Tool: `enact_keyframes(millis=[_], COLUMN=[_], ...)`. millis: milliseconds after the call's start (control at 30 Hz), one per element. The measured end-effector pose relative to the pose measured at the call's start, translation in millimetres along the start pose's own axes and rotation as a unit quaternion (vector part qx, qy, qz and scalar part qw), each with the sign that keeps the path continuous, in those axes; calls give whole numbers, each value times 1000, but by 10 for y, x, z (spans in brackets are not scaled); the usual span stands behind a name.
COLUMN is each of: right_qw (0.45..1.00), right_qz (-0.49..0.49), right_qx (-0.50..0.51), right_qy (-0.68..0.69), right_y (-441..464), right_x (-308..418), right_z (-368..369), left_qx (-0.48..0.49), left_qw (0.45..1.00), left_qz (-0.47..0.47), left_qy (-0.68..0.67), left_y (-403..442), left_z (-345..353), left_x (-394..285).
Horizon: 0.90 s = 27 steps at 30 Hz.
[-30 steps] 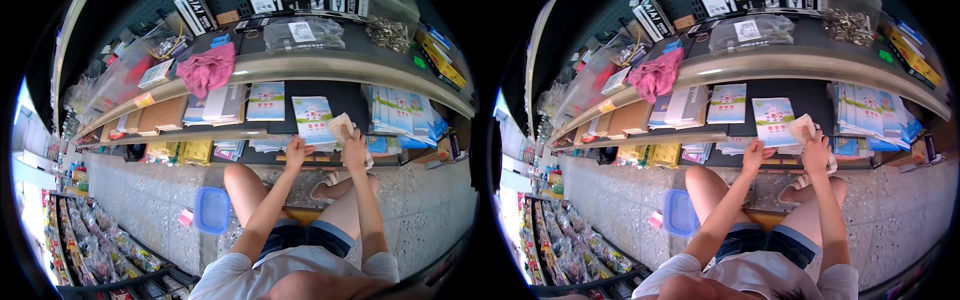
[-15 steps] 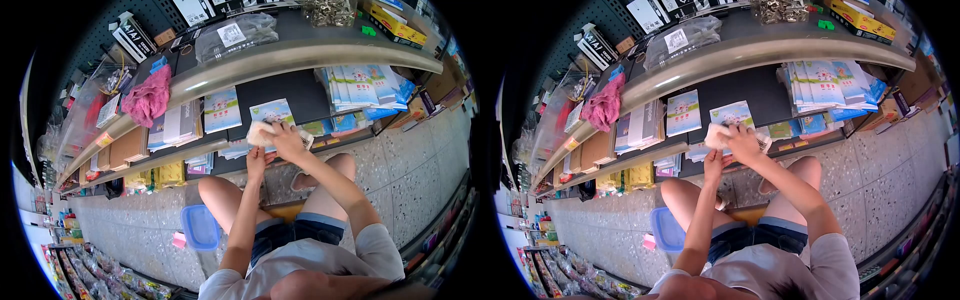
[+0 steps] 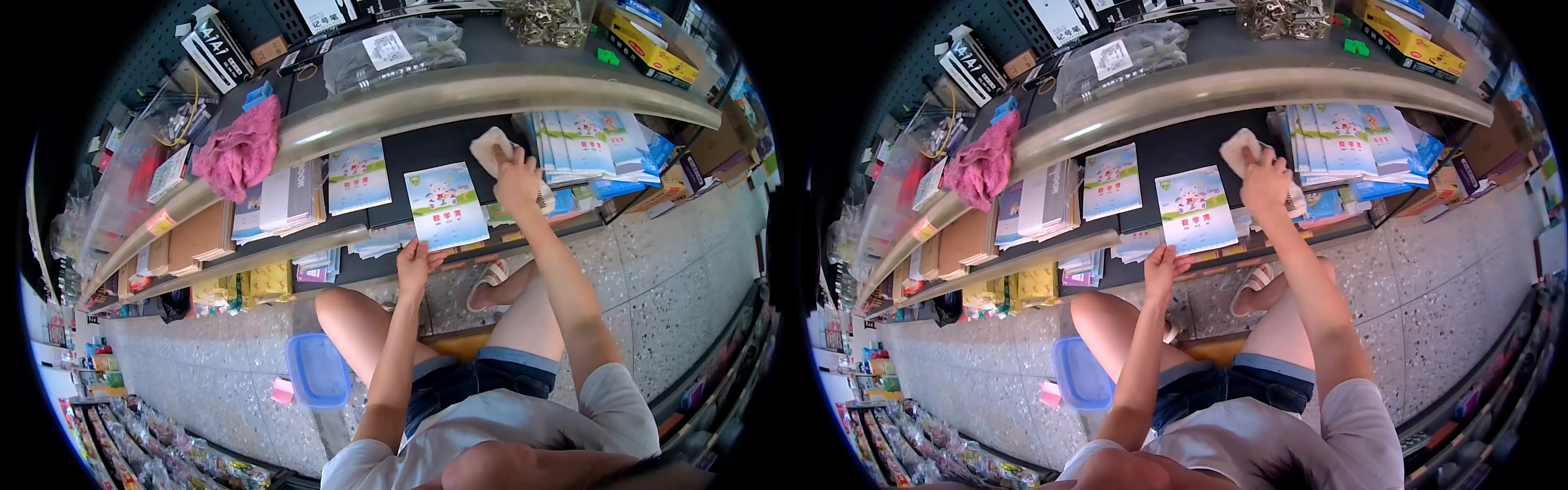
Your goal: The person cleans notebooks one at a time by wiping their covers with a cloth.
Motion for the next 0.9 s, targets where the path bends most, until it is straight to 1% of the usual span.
enact_keyframes(millis=[33,67,100,133,167,233,333,400,500,600,700,800,900], right_qw=[999,994,985,965,951,936,946,957,969,981,986,988,988], right_qz=[-17,-69,-128,-191,-229,-295,-255,-220,-168,-121,-79,-16,18], right_qx=[49,84,90,145,159,150,174,169,173,150,147,155,147], right_qy=[13,6,70,105,135,119,103,83,44,38,31,12,-33], right_y=[-2,-33,-145,-238,-334,-423,-292,-135,78,157,168,176,175], right_x=[130,208,462,643,796,996,1053,973,740,484,295,98,-91], right_z=[-40,126,42,107,171,325,373,461,508,528,508,466,396], left_qx=[0,0,0,0,-1,11,18,20,14,13,10,11,4], left_qw=[1000,1000,1000,1000,1000,1000,1000,999,1000,1000,1000,999,1000], left_qz=[-2,-6,-5,-4,-4,13,14,5,-6,1,0,-11,-7], left_qy=[-3,-6,0,5,10,25,20,25,27,18,24,31,2], left_y=[-2,-9,-3,13,23,36,22,32,17,18,45,60,50], left_z=[1,3,4,6,3,-20,-24,-20,-18,-17,-37,-54,-123], left_x=[8,20,26,34,46,41,13,-14,-34,-26,9,12,-38])
Point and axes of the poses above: each hand's wrist, its own y-axis towards the middle knuckle, its own z-axis out of the palm, x = y × z, the point moved 5 cm from there along y, towards the middle knuckle, and after that the axes turned 15 degrees about y, right-handed, at the moved point
